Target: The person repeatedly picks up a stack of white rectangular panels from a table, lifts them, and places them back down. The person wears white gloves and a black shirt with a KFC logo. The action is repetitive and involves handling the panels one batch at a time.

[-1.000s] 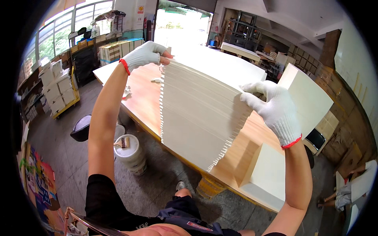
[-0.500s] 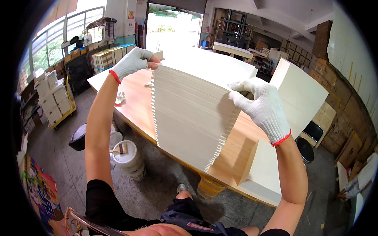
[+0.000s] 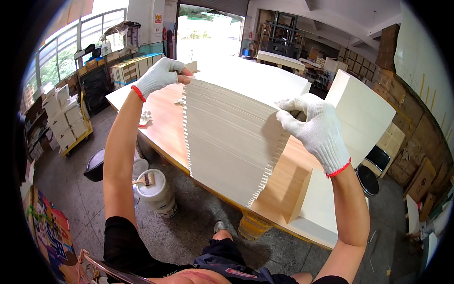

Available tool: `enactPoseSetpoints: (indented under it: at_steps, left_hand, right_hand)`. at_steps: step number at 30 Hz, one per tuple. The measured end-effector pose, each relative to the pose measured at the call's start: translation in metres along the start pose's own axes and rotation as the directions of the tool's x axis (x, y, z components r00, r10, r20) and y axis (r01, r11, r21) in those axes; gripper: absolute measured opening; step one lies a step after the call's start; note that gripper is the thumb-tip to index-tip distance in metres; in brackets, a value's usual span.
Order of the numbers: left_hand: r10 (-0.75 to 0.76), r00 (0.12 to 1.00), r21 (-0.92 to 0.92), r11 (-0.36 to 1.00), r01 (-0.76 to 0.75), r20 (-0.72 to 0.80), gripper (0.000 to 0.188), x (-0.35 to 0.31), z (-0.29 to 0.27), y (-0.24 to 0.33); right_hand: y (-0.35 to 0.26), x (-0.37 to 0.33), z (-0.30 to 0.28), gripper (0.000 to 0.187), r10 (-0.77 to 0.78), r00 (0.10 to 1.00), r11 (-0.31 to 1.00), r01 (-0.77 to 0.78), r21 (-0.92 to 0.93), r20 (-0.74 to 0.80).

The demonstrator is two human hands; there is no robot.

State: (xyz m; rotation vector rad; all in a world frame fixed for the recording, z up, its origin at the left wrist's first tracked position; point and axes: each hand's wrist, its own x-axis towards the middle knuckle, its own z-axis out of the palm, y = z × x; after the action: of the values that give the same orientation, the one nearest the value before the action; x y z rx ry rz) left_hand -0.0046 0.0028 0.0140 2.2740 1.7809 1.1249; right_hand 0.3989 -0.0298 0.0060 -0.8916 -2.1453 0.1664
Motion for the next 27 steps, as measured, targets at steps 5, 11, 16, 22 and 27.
enactPoseSetpoints:
  at_steps: [5, 11, 16, 22, 27]
  left_hand:
    - [-0.007, 1.000, 0.000, 1.000, 0.007, -0.009, 0.025, 0.000, 0.002, 0.002]
    - [0.021, 1.000, -0.001, 1.000, -0.021, 0.016, 0.025, 0.000, 0.000, 0.003]
    - [0.025, 1.000, 0.073, 0.997, -0.024, -0.008, 0.029, -0.004, -0.003, 0.008]
    - [0.378, 0.882, 0.432, 0.871, -0.235, -0.281, 0.035, -0.017, 0.011, 0.009]
    - [0.364, 0.502, 0.154, 0.899, -0.411, -0.785, 0.029, -0.066, 0.097, 0.057]
  right_hand:
    - [0.001, -0.001, 0.000, 0.027, -0.009, 1.000, 1.000, 0.009, -0.009, 0.000]
    - [0.000, -0.004, 0.003, 0.024, -0.057, 0.998, 0.998, 0.055, -0.043, -0.030]
    - [0.008, -0.005, 0.006, 0.023, -0.297, 0.950, 0.922, 0.259, -0.290, -0.096]
    - [0.031, -0.036, 0.022, 0.041, -0.635, 0.752, 0.642, 0.388, -0.661, -0.175]
    - [0.084, -0.169, 0.005, 0.054, -0.316, 0.934, 0.823, 0.185, -0.537, -0.164]
